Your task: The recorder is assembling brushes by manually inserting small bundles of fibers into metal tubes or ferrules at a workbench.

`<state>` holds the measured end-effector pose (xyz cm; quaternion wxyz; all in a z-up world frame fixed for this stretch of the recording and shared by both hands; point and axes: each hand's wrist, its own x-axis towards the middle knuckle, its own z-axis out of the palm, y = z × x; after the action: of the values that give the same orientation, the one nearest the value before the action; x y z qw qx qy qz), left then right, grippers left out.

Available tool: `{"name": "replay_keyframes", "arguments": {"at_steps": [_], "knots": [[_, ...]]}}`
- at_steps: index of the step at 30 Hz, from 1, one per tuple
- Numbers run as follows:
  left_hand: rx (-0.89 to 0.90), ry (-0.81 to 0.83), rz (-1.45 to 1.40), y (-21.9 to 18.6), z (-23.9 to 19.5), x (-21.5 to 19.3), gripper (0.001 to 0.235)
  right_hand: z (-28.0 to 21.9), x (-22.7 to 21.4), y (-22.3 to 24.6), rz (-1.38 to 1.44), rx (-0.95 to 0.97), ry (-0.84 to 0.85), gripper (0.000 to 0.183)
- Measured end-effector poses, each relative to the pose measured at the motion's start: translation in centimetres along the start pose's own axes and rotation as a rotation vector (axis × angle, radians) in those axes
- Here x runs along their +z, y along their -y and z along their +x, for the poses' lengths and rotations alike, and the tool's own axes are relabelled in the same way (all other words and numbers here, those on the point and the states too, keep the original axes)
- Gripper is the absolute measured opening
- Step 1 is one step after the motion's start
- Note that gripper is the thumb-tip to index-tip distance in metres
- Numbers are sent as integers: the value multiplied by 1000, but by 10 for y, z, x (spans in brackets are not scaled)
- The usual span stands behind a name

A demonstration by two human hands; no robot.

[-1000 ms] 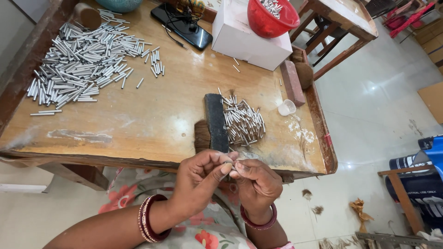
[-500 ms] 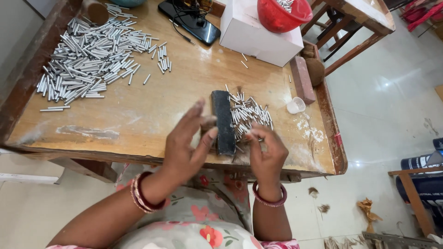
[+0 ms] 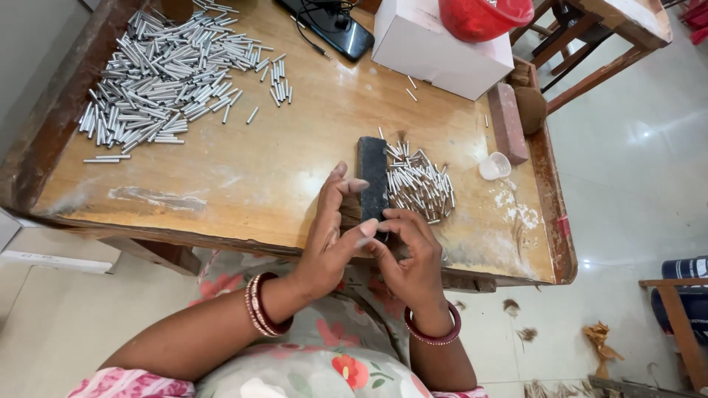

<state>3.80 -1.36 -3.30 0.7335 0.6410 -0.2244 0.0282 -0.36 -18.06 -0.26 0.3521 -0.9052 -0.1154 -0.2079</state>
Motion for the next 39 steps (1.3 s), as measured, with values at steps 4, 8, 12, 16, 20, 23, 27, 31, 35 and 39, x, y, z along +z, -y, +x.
{"name": "replay_keyframes", "arguments": {"at_steps": [4, 8, 12, 16, 20, 23, 27, 31, 35, 39], "knots": [[153, -181, -134, 4, -3, -5, 51, 2, 5, 11, -66, -138, -11, 23], [243, -318, 83, -5, -3, -35, 45, 7, 12, 25, -283, -321, -11, 17], [192, -249, 507, -10, -5, -42, 42, 12, 22, 25, -492, -345, 28, 7], [123, -20, 794, -19, -1, -39, 38, 10, 33, 13, -571, -321, 80, 6], [127, 34, 847, -12, 4, -37, 27, 4, 40, 1, -556, -306, 70, 9], [142, 24, 858, -6, 3, -36, 18, 1, 42, 0, -535, -292, 37, 9], [159, 23, 887, -5, 1, -35, 13, 0, 41, 2, -546, -313, -39, 7], [239, -19, 787, -16, 0, -39, 21, -10, 24, -4, -491, -335, -260, 15], [317, -68, 541, -49, -6, -32, 30, -26, 13, -1, -543, -388, -379, 21], [157, 82, 300, -47, -14, -14, 16, -30, 13, -1, -624, -481, -448, 20]]}}
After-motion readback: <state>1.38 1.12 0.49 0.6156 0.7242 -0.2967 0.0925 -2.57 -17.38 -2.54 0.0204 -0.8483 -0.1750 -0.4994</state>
